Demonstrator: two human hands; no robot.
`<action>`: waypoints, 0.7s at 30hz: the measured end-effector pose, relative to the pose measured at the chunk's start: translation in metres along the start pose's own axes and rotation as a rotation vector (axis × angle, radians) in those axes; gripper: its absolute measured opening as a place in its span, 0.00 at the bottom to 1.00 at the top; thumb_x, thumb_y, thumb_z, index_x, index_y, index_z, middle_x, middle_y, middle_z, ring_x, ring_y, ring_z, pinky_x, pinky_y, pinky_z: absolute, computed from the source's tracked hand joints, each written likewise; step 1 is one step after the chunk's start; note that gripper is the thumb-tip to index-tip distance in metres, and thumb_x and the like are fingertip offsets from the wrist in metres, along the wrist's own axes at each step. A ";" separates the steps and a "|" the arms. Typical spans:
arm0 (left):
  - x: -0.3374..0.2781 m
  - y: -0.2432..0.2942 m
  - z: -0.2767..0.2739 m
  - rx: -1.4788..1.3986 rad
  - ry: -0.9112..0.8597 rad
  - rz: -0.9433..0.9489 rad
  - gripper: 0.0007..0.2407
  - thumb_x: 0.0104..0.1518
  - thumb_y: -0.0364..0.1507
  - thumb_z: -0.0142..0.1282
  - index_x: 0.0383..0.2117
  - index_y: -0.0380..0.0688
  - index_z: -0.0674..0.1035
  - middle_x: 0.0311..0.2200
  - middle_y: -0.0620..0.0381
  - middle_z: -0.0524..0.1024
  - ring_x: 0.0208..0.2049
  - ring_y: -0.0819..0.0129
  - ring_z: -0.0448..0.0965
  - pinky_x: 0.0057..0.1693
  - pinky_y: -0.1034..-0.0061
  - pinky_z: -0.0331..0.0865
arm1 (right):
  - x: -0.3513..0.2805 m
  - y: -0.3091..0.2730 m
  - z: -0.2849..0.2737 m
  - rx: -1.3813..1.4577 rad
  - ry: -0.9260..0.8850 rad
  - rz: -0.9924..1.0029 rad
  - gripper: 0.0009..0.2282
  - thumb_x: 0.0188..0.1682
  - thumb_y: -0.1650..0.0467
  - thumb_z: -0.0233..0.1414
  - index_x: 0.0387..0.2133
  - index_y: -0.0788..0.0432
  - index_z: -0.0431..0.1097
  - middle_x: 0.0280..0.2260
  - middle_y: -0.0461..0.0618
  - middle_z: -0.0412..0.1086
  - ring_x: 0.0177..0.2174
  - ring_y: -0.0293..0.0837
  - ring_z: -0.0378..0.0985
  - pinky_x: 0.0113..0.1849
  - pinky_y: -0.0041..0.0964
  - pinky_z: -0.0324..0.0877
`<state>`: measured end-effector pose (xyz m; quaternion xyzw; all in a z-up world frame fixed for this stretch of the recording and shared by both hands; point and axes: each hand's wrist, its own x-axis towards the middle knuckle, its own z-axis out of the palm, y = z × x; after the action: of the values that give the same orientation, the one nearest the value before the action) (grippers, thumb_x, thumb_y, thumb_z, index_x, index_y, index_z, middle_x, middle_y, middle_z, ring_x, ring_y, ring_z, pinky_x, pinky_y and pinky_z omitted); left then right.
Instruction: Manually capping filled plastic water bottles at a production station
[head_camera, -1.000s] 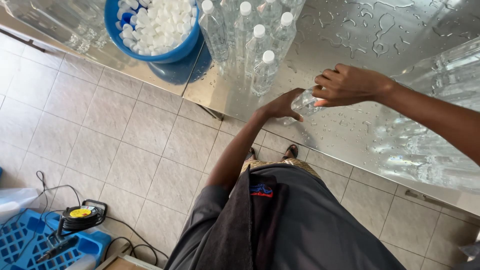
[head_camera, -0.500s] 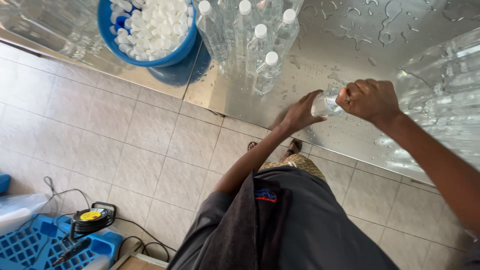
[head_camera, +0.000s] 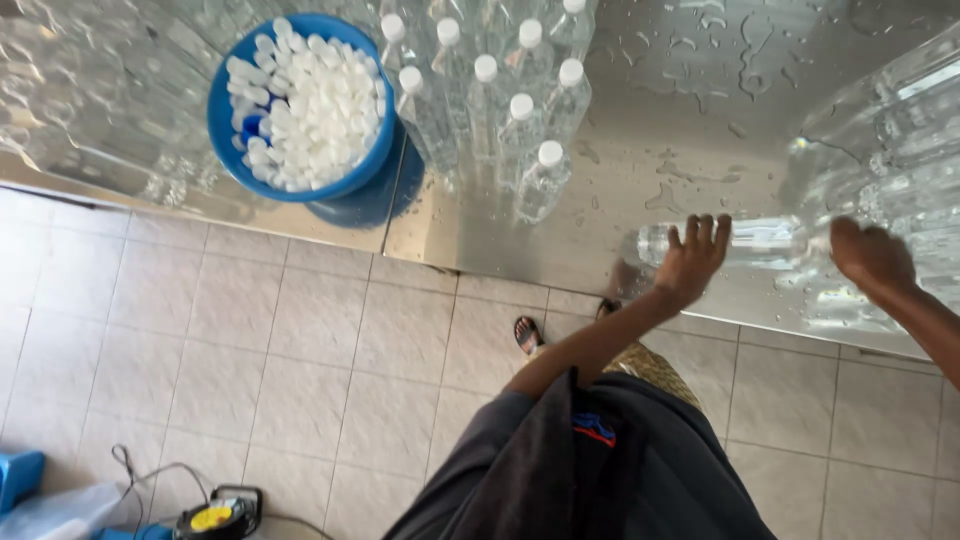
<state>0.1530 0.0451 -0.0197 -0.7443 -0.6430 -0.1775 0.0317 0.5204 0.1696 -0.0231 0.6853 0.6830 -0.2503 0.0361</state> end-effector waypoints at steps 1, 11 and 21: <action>-0.004 0.005 0.003 0.124 0.018 0.054 0.37 0.57 0.25 0.64 0.74 0.36 0.56 0.67 0.35 0.67 0.68 0.43 0.73 0.66 0.52 0.82 | 0.051 0.069 0.039 0.275 -0.056 -0.080 0.14 0.60 0.69 0.62 0.36 0.74 0.75 0.10 0.48 0.54 0.10 0.41 0.51 0.16 0.45 0.51; -0.013 -0.009 -0.001 0.099 -0.166 0.169 0.46 0.49 0.33 0.70 0.75 0.43 0.50 0.71 0.38 0.57 0.73 0.43 0.60 0.74 0.44 0.68 | -0.158 -0.232 -0.059 0.499 -0.213 0.405 0.25 0.72 0.57 0.40 0.71 0.66 0.55 0.40 0.78 0.71 0.33 0.69 0.75 0.39 0.69 0.77; -0.033 -0.085 -0.116 -0.939 -0.162 -0.226 0.36 0.61 0.35 0.62 0.75 0.45 0.56 0.75 0.44 0.59 0.73 0.46 0.65 0.69 0.46 0.70 | -0.145 -0.254 -0.113 0.263 0.276 -0.215 0.17 0.63 0.63 0.66 0.54 0.66 0.77 0.37 0.58 0.79 0.24 0.49 0.78 0.27 0.42 0.73</action>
<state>0.0415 -0.0035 0.0635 -0.6152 -0.5705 -0.3922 -0.3771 0.3193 0.0966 0.2064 0.6352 0.7120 -0.2435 -0.1741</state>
